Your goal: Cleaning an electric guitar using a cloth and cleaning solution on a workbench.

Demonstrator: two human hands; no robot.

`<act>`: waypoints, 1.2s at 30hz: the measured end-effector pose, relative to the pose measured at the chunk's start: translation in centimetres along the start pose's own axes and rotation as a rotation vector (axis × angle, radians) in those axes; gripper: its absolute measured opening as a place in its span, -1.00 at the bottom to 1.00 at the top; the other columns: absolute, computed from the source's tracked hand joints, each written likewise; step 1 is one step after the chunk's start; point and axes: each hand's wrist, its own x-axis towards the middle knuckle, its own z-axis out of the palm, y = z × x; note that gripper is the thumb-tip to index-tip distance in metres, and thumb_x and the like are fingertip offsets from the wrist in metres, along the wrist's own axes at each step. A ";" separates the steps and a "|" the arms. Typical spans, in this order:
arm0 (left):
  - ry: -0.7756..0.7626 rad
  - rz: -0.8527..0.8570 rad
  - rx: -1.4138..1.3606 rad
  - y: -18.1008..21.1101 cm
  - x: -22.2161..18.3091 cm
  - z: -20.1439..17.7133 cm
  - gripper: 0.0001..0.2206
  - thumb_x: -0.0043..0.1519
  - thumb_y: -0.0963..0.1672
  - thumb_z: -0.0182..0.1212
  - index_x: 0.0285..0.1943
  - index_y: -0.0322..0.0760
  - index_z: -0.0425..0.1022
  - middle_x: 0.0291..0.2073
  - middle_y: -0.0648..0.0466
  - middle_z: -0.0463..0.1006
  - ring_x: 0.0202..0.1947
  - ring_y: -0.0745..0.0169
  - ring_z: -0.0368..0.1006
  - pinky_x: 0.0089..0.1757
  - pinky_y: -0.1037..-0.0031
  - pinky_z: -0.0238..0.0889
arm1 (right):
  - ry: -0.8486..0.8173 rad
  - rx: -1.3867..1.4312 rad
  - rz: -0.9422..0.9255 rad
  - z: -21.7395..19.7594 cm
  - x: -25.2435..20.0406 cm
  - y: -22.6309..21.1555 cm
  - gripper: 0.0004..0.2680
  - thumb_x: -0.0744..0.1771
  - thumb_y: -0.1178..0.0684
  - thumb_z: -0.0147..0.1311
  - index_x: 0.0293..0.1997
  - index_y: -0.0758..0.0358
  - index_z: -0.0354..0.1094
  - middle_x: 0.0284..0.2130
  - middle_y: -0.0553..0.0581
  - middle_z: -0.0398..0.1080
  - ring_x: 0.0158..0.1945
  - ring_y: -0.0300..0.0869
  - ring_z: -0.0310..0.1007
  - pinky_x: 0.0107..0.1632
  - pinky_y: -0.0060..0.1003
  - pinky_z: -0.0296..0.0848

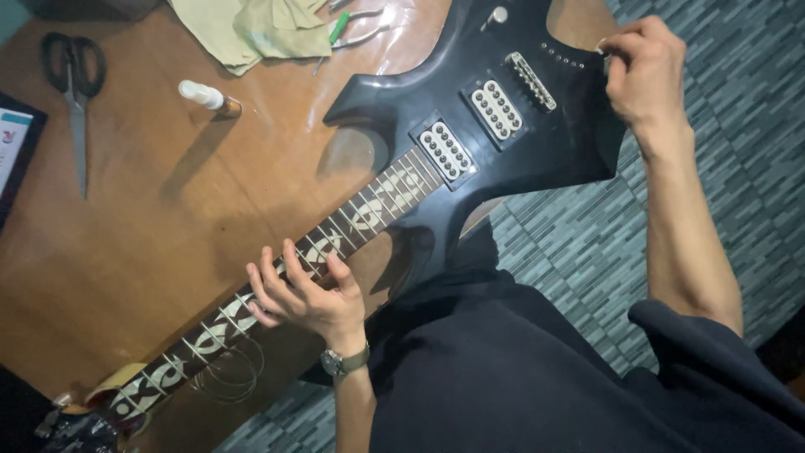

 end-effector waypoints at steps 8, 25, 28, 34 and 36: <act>0.009 0.021 0.010 0.2 0.4 -0.2 -0.52 0.41 0.10 -0.10 0.17 -0.27 0.57 0.20 -0.13 0.50 0.35 -0.20 0.25 0.28 -0.02 -0.29 | 0.142 0.164 -0.017 0.8 0.9 -7.5 -0.99 0.40 0.37 0.27 -0.14 0.51 0.58 -0.17 0.35 0.51 -0.09 0.10 0.51 -0.01 -0.08 0.46; 0.012 0.007 0.007 0.1 0.3 -0.3 -0.51 0.41 0.12 -0.11 0.19 -0.24 0.56 0.21 -0.11 0.50 0.35 -0.18 0.24 0.26 -0.03 -0.24 | 0.125 0.135 0.208 1.3 3.5 -7.4 -0.92 0.33 0.26 0.19 -0.20 0.27 0.36 -0.33 0.08 0.51 -0.27 -0.05 0.52 -0.14 -0.16 0.37; -0.015 0.007 0.016 0.2 0.3 -0.4 -0.51 0.41 0.12 -0.12 0.18 -0.24 0.56 0.20 -0.11 0.50 0.35 -0.17 0.24 0.28 -0.01 -0.28 | 0.112 0.118 0.247 1.8 3.4 -7.3 -0.92 0.31 0.29 0.20 -0.22 0.29 0.39 -0.34 0.07 0.50 -0.28 -0.12 0.51 -0.17 -0.21 0.39; 0.017 0.039 0.018 0.3 0.6 -0.7 -0.51 0.41 0.11 -0.12 0.17 -0.26 0.56 0.17 -0.13 0.51 0.32 -0.20 0.28 0.23 0.02 -0.23 | 0.245 0.010 0.419 3.8 3.9 -7.0 -0.93 0.22 0.18 0.17 -0.33 0.11 0.46 -0.48 -0.01 0.50 -0.39 -0.10 0.52 -0.22 -0.18 0.41; 0.021 0.037 0.019 0.4 0.4 -0.6 -0.51 0.42 0.11 -0.13 0.15 -0.27 0.58 0.17 -0.14 0.52 0.32 -0.22 0.29 0.26 0.02 -0.28 | 0.245 -0.020 0.439 4.3 3.7 -6.0 -0.94 0.17 0.14 0.11 -0.43 0.07 0.46 -0.54 0.00 0.48 -0.42 0.04 0.48 -0.24 -0.10 0.38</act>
